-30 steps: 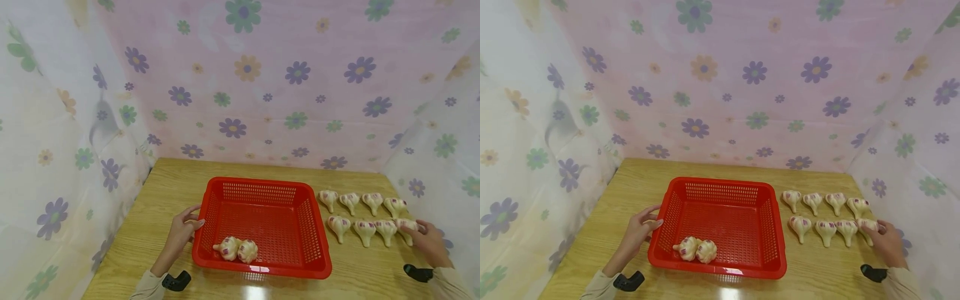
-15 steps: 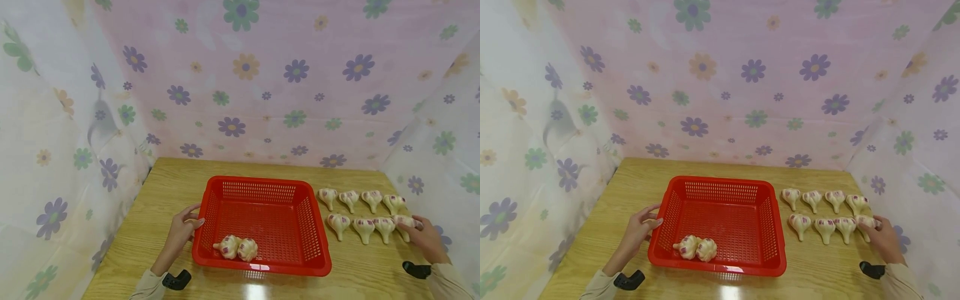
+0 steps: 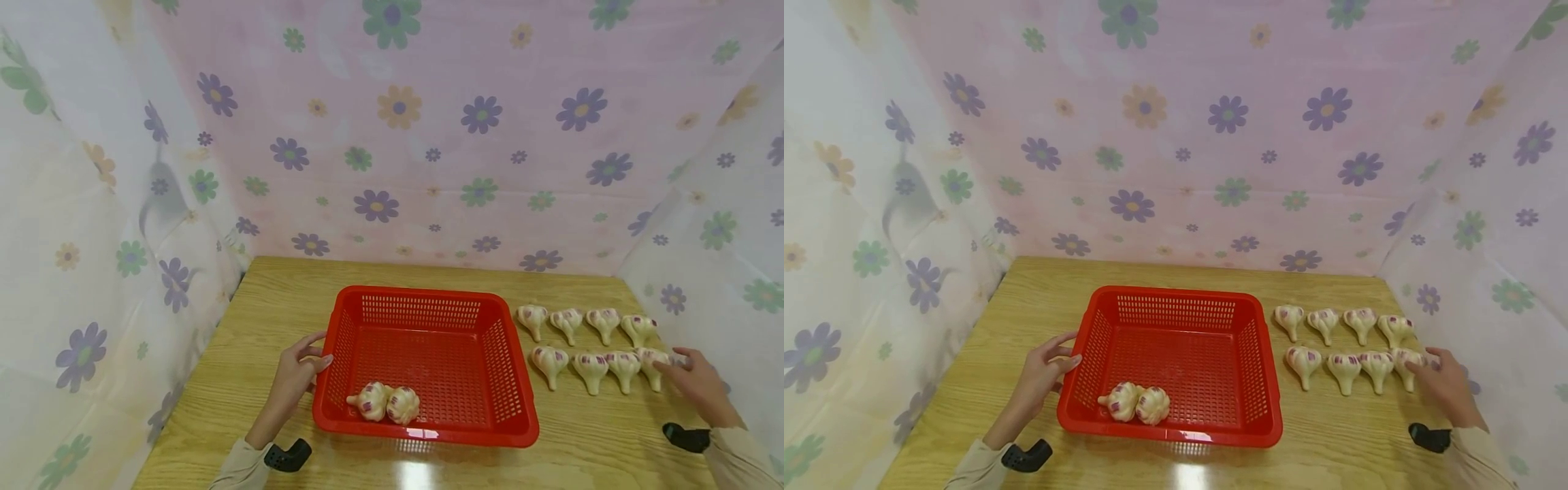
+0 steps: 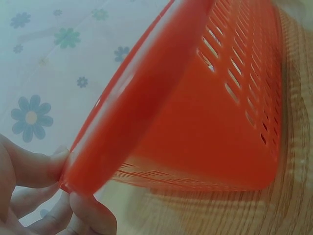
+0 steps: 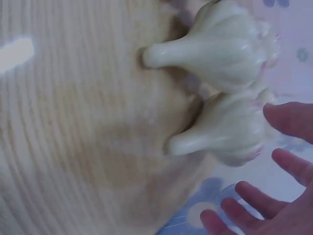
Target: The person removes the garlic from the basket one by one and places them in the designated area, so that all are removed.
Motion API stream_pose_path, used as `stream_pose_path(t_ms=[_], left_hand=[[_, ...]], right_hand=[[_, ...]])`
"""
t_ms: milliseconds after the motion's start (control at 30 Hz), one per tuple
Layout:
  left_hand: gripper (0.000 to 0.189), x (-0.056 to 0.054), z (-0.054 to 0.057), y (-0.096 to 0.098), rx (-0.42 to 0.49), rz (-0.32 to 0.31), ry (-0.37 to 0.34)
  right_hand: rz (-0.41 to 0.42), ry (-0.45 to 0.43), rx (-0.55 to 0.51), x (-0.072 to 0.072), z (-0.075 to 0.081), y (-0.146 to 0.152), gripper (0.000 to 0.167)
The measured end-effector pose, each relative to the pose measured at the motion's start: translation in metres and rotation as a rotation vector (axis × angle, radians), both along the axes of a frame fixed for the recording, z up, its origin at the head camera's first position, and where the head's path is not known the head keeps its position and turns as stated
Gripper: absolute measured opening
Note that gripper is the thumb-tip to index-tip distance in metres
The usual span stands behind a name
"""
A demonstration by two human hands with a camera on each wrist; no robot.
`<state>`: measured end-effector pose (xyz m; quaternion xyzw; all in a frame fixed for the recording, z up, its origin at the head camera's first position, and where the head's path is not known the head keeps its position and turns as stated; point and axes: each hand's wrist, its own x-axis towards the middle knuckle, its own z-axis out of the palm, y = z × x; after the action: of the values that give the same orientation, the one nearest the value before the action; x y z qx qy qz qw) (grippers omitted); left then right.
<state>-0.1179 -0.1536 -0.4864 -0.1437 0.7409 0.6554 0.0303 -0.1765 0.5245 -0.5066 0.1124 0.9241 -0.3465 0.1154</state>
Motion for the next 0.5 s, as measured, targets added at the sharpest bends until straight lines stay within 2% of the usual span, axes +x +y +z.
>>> stream_pose_path(t_ms=[133,333,500], left_hand=[[0.047,-0.001,-0.001,-0.001,-0.001,-0.002,0.001],[0.047,-0.001,-0.002,-0.001,0.002,0.000,-0.003],[0.047,0.000,-0.002,0.000,-0.001,-0.002,-0.005]], right_hand=[[0.024,0.088,0.069,-0.001,0.018,-0.014,0.081],[0.152,0.226,0.146,-0.004,0.049,-0.049,0.063],[0.242,0.269,0.087,-0.006,0.073,-0.086,0.056]])
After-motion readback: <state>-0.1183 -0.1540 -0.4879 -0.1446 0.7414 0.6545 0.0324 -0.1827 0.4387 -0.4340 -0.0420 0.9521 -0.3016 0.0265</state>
